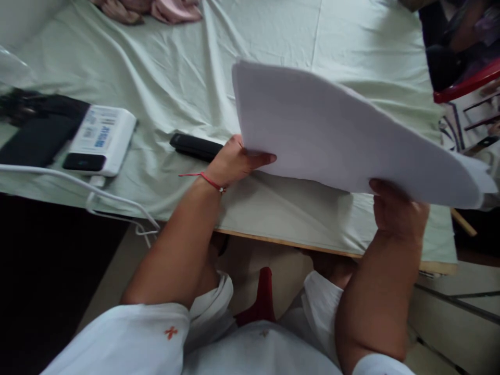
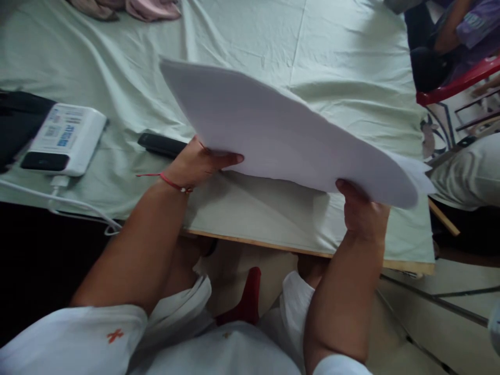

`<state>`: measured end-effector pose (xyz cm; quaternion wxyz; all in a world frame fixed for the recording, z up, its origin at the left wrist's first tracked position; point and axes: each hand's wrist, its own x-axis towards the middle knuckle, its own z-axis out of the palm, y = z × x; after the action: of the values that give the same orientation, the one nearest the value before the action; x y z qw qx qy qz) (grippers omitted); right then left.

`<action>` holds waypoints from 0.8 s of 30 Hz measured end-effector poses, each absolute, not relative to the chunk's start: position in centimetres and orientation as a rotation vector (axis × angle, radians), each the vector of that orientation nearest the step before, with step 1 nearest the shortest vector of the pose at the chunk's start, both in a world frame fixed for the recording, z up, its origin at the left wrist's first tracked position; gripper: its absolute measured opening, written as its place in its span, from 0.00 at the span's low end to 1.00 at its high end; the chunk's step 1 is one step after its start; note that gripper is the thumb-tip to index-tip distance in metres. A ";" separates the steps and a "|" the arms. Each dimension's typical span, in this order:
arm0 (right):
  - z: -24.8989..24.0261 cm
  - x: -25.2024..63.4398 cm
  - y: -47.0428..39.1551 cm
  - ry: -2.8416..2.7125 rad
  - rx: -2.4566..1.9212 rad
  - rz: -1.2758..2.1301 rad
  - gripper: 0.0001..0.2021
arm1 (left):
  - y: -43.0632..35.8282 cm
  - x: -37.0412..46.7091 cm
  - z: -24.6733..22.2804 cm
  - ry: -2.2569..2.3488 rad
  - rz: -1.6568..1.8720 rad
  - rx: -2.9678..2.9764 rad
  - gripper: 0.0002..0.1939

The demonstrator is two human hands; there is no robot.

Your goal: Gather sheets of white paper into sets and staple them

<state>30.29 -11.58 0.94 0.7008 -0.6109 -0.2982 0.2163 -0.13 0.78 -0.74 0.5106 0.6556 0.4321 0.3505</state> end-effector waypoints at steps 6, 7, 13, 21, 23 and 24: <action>1.4 29.8 -12.0 -0.694 -1.356 0.529 0.28 | 1.1 -0.9 -1.2 1.006 0.784 1.656 0.18; 1.4 29.9 -12.1 -0.698 -1.378 0.534 0.29 | 1.1 -0.9 -1.2 0.966 0.776 1.660 0.19; 1.7 29.7 -12.1 -0.691 -1.346 0.555 0.31 | 0.7 -0.1 -0.8 0.876 0.777 1.500 0.24; 1.5 29.7 -11.4 -0.708 -1.261 0.501 0.29 | 0.8 -0.3 -1.4 0.931 0.966 1.608 0.16; 1.5 29.7 -11.3 -0.713 -1.200 0.442 0.29 | 0.7 -0.9 -1.5 0.939 1.030 1.619 0.19; 1.5 29.6 -11.4 -0.719 -1.192 0.437 0.28 | 0.8 -1.2 -1.6 0.938 1.048 1.632 0.21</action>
<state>29.62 -11.37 1.51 0.7454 -0.5446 -0.3286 0.1997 -1.18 0.76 -1.58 0.4737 0.6671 0.3835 0.4283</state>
